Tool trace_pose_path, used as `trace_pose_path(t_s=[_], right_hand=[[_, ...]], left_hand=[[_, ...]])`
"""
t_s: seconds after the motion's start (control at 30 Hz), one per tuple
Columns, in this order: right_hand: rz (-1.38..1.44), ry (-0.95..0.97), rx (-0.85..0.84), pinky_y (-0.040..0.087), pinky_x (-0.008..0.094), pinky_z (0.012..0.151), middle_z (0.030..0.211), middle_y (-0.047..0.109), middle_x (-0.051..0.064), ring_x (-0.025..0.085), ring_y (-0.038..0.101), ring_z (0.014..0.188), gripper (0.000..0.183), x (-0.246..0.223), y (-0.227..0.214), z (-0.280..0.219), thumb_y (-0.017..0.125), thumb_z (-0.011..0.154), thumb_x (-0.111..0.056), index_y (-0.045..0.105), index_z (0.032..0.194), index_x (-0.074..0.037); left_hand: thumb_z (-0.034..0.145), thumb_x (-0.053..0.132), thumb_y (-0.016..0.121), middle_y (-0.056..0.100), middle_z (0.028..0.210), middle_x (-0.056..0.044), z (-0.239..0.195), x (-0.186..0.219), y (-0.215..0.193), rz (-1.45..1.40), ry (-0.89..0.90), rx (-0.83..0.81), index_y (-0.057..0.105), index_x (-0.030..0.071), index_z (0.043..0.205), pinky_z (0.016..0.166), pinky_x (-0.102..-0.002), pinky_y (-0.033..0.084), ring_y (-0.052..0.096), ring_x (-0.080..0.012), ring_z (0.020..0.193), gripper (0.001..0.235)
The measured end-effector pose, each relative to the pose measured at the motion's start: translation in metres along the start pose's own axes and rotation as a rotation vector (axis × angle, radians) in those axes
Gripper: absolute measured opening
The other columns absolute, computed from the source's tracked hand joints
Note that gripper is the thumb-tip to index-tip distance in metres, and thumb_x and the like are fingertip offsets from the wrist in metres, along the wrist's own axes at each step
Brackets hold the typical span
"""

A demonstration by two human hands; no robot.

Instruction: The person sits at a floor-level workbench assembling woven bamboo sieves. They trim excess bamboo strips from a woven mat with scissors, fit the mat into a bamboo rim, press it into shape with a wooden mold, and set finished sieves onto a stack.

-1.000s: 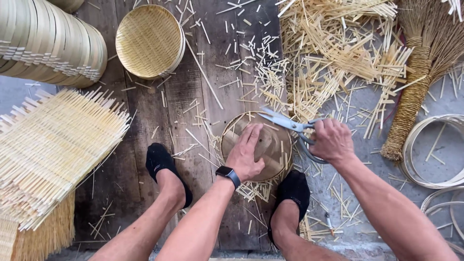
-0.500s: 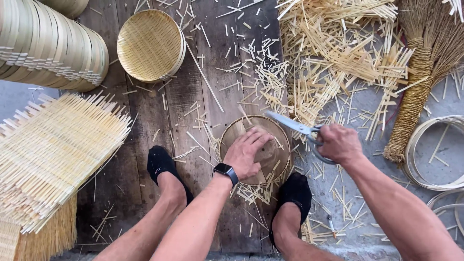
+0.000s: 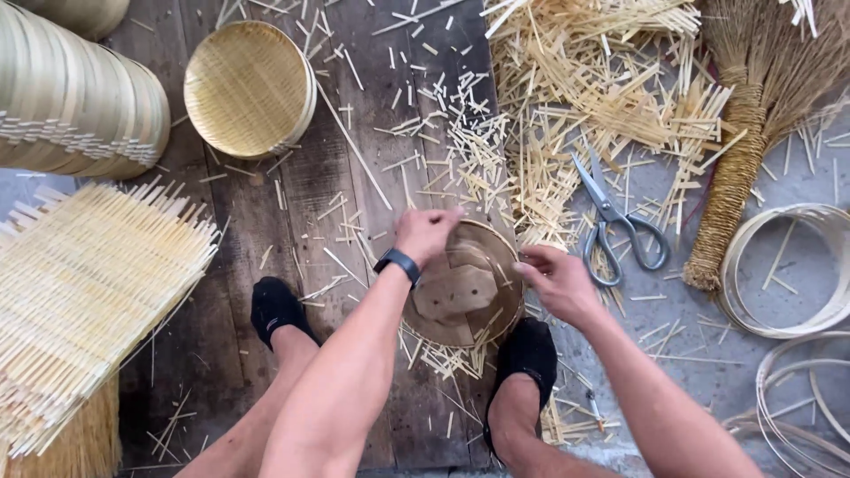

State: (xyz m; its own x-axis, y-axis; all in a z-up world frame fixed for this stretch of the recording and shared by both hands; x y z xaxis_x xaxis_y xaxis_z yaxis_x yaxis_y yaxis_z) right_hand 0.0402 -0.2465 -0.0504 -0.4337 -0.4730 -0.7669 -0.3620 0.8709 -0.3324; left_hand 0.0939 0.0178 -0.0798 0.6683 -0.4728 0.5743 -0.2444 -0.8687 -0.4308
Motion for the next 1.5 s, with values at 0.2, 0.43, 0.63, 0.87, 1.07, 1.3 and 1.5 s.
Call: trace_pose_path(t_s=[0.2,0.43,0.63,0.87,1.07,1.3,1.5], right_hand=[[0.140,0.255,0.053,0.056,0.033,0.054,0.071,0.072,0.009,0.015,0.065,0.060,0.024,0.022,0.010,0.019,0.080,0.086,-0.020,0.075,0.090,0.003],[0.127,0.181,0.040,0.056,0.031,0.055,0.077,0.075,0.010,0.013,0.066,0.062,0.028,0.012,0.004,0.010,0.079,0.088,-0.022,0.077,0.097,0.004],[0.217,0.250,-0.113,0.058,0.029,0.064,0.095,0.079,0.012,0.015,0.069,0.073,0.031,0.040,0.011,-0.021,0.075,0.089,-0.017,0.074,0.114,0.001],[0.377,0.308,-0.008,0.063,0.033,0.067,0.091,0.077,0.013,0.018,0.072,0.074,0.025,0.052,0.017,-0.016,0.075,0.089,-0.013,0.076,0.106,0.005],[0.564,0.222,-0.009,0.062,0.033,0.069,0.097,0.076,0.012,0.018,0.072,0.079,0.030,-0.003,0.004,-0.033,0.072,0.091,-0.015,0.072,0.114,0.005],[0.495,0.393,-0.118,0.066,0.041,0.067,0.095,0.076,0.018,0.029,0.077,0.077,0.030,0.013,0.042,-0.050,0.067,0.093,-0.015,0.068,0.111,0.009],[0.521,0.381,-0.033,0.064,0.040,0.062,0.092,0.074,0.019,0.031,0.075,0.074,0.030,0.041,0.054,-0.034,0.069,0.094,-0.013,0.066,0.106,0.014]], left_hand=[[0.074,0.055,0.082,0.064,0.101,-0.006,0.003,0.018,0.036,0.262,0.137,0.206,0.087,0.032,0.089,0.104,-0.067,0.034,0.055,-0.0324,0.113,0.028],[0.081,0.053,0.075,0.063,0.095,-0.005,-0.012,0.005,0.022,0.216,0.278,0.266,0.085,0.031,0.092,0.096,-0.055,0.043,0.058,-0.0286,0.108,0.027],[0.092,0.035,0.074,0.078,0.096,-0.008,-0.043,-0.102,-0.026,0.013,0.098,0.291,0.077,0.008,0.112,0.078,-0.038,0.057,0.073,-0.0230,0.086,0.035],[0.078,0.024,0.087,0.078,0.085,-0.009,-0.069,-0.080,-0.032,-0.298,-0.212,0.103,0.081,0.000,0.105,0.061,-0.035,0.056,0.067,-0.0146,0.065,0.037],[0.082,0.023,0.082,0.078,0.094,-0.012,-0.069,-0.086,-0.028,-0.529,-0.215,0.136,0.077,-0.001,0.108,0.072,-0.034,0.057,0.069,-0.0181,0.079,0.035],[0.096,0.007,0.061,0.068,0.112,-0.011,-0.134,-0.113,0.056,-1.262,-0.385,-0.074,0.061,0.004,0.112,0.091,-0.046,0.061,0.068,-0.0263,0.103,0.016],[0.098,0.006,0.062,0.071,0.108,-0.016,-0.114,-0.123,0.074,-1.184,-0.341,0.008,0.060,-0.005,0.114,0.086,-0.045,0.063,0.072,-0.0277,0.097,0.020]])
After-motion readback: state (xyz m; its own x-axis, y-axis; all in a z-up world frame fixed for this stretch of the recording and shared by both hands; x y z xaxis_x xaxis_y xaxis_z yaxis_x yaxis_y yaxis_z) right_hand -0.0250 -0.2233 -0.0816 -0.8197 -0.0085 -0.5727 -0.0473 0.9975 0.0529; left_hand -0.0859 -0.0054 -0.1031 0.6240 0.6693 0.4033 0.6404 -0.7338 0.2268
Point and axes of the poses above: each hand's wrist, its own z-axis towards the middle knuckle, its own y-axis out of the palm, x = y × z, the point moved 1 cm from there along z, towards the middle knuckle
